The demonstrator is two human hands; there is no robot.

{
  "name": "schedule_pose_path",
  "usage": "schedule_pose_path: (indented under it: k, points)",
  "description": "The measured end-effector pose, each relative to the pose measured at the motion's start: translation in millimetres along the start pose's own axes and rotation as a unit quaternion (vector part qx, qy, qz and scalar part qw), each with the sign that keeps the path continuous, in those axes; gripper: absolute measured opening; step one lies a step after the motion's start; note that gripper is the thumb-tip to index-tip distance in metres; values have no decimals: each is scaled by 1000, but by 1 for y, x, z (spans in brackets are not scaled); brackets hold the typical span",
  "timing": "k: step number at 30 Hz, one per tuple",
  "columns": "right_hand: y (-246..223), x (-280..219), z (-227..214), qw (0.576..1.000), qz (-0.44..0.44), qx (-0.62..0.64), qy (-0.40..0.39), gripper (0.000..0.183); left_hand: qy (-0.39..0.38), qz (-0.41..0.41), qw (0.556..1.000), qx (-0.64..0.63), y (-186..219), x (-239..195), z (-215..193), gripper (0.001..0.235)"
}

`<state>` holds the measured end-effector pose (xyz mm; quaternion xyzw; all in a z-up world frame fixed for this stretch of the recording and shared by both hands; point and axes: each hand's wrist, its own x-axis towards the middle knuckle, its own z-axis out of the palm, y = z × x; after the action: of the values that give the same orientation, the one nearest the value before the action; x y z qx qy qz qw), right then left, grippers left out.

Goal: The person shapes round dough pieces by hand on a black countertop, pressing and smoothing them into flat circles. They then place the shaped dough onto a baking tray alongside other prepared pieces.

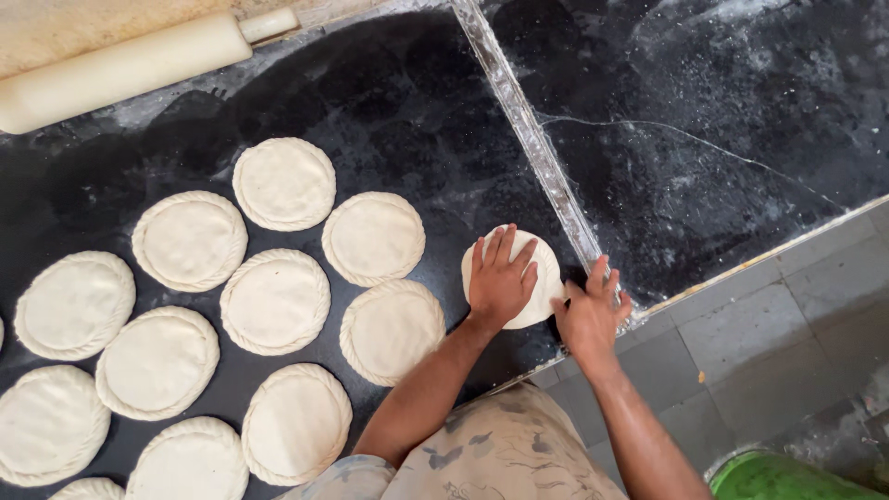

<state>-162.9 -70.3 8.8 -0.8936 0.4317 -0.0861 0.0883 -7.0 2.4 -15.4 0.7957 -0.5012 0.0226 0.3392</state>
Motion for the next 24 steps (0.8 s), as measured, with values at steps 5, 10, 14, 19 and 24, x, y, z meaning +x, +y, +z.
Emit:
schedule_pose_path:
  k: [5, 10, 14, 19, 24]
  points:
    - [-7, -11, 19, 986, -34, -165, -7, 26, 7, 6, 1000, -7, -1, -4, 3, 42]
    - [-23, -40, 18, 962, -109, -247, 42, 44, -2, 5, 1000, -11, -1, -2, 3, 42]
    - [-14, -5, -14, 999, 30, -15, -33, 30, -1, 3, 1000, -10, -1, 0, 1, 42]
    - [-23, -16, 10, 981, 3, -177, -73, 17, 0, 8, 1000, -3, -1, -3, 3, 42]
    - [-22, -59, 34, 980, -89, -174, 29, 48, -17, 3, 1000, -8, -1, -3, 5, 43]
